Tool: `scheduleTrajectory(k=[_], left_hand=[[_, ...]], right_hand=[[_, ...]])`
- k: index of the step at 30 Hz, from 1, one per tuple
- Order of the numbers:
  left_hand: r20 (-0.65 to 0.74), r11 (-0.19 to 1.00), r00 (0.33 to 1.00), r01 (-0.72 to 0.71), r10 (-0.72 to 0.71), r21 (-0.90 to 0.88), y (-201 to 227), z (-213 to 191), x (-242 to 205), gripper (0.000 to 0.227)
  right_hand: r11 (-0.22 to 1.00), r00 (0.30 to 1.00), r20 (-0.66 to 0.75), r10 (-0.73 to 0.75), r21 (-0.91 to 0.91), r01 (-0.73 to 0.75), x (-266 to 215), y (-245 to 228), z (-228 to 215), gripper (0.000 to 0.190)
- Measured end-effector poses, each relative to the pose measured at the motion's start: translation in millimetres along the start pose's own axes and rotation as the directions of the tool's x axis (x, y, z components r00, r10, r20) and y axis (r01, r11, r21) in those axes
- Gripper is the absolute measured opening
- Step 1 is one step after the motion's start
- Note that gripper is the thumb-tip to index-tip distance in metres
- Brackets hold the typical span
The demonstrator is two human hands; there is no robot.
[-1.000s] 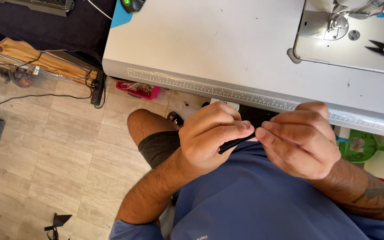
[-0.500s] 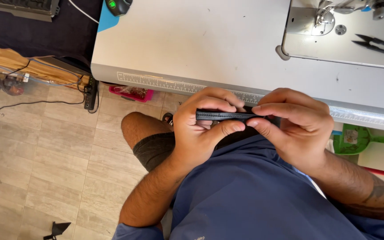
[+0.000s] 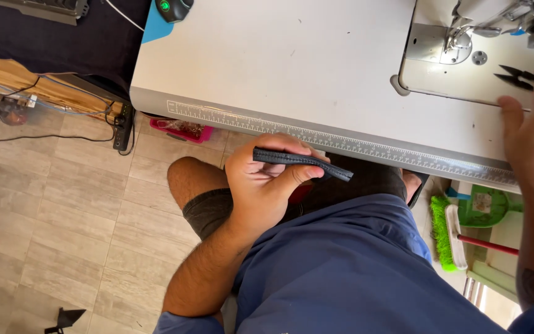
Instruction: Inspecting and aligning small leather pieces at a sewing station
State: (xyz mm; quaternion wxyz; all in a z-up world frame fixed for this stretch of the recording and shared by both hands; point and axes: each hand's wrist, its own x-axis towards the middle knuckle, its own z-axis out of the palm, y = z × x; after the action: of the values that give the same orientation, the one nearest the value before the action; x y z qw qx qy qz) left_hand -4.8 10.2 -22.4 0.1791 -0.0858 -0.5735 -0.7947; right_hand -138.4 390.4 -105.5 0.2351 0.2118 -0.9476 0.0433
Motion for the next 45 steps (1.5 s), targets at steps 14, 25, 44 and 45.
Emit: scheduleTrajectory(k=[14, 25, 44, 45], left_hand=[[0.344, 0.707, 0.766, -0.638, 0.543, 0.304, 17, 0, 17, 0.012], [0.331, 0.718, 0.764, -0.640, 0.554, 0.275, 29, 9, 12, 0.013], [0.251, 0.824, 0.860, -0.502, 0.444, 0.263, 22, 4, 4, 0.027], [0.249, 0.824, 0.861, -0.500, 0.443, 0.265, 23, 5, 4, 0.027]], right_hand=[[0.274, 0.900, 0.388, 0.201, 0.859, -0.432, -1, -64, -14, 0.027], [0.480, 0.938, -0.141, -0.317, 0.829, 0.287, 29, -163, -91, 0.061], [0.572, 0.889, -0.280, -0.362, 0.686, 0.449, 36, -176, -90, 0.047], [0.571, 0.889, -0.278, -0.363, 0.688, 0.448, 37, -176, -89, 0.047]])
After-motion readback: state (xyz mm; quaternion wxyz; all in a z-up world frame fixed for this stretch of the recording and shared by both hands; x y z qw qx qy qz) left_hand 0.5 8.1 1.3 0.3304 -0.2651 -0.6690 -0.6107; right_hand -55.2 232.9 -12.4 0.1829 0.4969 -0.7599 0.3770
